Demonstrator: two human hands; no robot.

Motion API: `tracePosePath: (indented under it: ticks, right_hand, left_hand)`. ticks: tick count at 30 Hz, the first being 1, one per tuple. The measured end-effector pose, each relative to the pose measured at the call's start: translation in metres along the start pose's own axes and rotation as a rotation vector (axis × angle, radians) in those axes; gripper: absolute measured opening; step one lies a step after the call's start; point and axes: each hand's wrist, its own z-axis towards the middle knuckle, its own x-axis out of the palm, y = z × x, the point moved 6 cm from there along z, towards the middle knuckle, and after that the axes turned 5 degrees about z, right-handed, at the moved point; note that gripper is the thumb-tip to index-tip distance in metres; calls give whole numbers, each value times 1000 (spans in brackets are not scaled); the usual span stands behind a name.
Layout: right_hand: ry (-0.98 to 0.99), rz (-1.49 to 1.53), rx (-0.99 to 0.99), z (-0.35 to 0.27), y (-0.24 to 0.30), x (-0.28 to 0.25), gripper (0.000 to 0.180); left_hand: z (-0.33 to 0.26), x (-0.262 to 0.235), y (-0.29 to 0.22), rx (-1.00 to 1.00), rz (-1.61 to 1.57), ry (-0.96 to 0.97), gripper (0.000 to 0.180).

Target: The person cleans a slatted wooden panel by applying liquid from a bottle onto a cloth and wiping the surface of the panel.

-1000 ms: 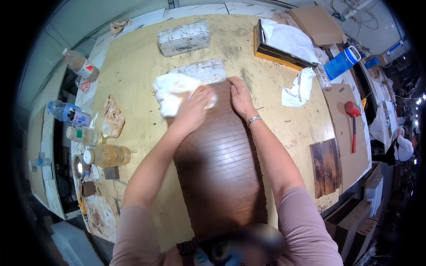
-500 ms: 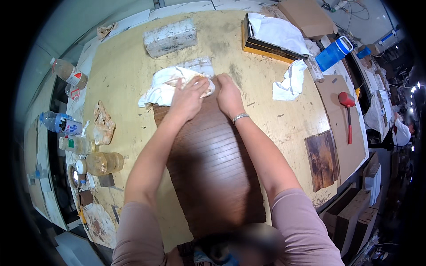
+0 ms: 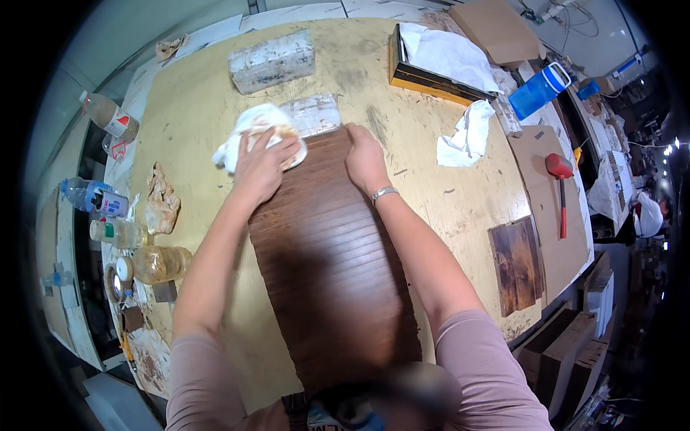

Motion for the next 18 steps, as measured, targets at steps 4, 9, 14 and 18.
tracePosePath:
  ticks: [4,9,14,18]
  right_hand:
    - [15,-3,24,-3,4,8,39]
    - [30,-36,49,-2,0,2,40]
    - [35,-39,61,-1,6,4,40]
    - [67,-32,61,-1,8,9,41]
  left_hand:
    - [15,7,-22,80,16,-128,49]
    - [14,-6,-23,60,18,-42,52]
    - [-5,14,-8,21,17,-95,50]
    - [1,4,-25,51,-42,-51,51]
